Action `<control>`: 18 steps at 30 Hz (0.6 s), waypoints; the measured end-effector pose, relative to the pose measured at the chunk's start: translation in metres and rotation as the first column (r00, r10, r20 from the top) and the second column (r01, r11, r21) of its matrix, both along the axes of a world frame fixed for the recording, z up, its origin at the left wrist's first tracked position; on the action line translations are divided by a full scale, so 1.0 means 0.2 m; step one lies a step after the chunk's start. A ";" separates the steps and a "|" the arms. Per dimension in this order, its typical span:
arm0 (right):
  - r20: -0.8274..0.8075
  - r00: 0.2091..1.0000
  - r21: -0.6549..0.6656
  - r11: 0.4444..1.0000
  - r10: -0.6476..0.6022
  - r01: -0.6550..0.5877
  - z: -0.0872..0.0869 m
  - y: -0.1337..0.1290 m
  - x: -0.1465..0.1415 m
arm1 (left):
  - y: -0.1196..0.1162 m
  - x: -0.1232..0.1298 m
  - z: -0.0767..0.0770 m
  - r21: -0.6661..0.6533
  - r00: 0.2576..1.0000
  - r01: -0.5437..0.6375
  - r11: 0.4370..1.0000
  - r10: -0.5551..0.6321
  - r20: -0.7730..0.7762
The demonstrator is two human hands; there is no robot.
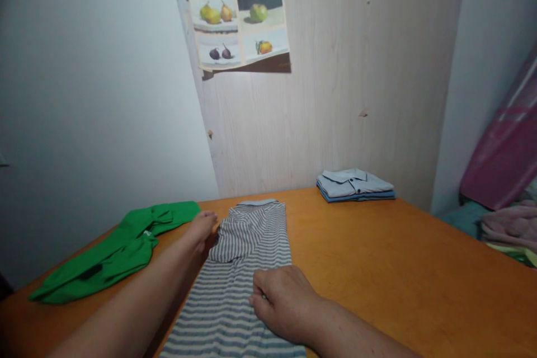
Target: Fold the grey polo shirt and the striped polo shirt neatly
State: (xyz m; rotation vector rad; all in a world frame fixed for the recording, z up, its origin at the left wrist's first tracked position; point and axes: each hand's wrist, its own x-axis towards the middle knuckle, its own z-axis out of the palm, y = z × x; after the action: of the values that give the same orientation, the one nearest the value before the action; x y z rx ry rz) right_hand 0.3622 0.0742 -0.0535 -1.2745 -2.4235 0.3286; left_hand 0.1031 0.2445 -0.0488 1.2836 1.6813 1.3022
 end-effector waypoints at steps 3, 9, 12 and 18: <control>0.012 1.000 -0.008 1.000 -0.004 0.004 0.01 0.00 0.00 | 0.00 -0.03 -0.01 -0.027 0.990 -0.043 0.999 0.039 -0.133; 0.021 1.000 -0.013 1.000 0.002 -0.001 0.02 -0.01 0.00 | 0.00 -0.04 -0.02 -0.098 0.957 -0.044 0.994 0.014 -0.290; 0.032 1.000 -0.004 1.000 0.001 -0.001 0.02 -0.01 0.00 | 0.02 0.00 -0.02 -0.087 0.961 -0.020 0.996 -0.005 -0.278; 0.038 0.999 -0.003 1.000 0.005 -0.005 0.02 -0.01 0.00 | 0.06 0.11 0.00 -0.084 0.997 0.076 0.994 -0.076 0.000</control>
State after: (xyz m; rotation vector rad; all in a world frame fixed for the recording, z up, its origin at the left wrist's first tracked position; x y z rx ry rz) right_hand 0.3620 0.0728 -0.0503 -1.2876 -2.4588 0.3120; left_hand 0.1249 0.2565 -0.0484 1.2878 1.6549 1.1733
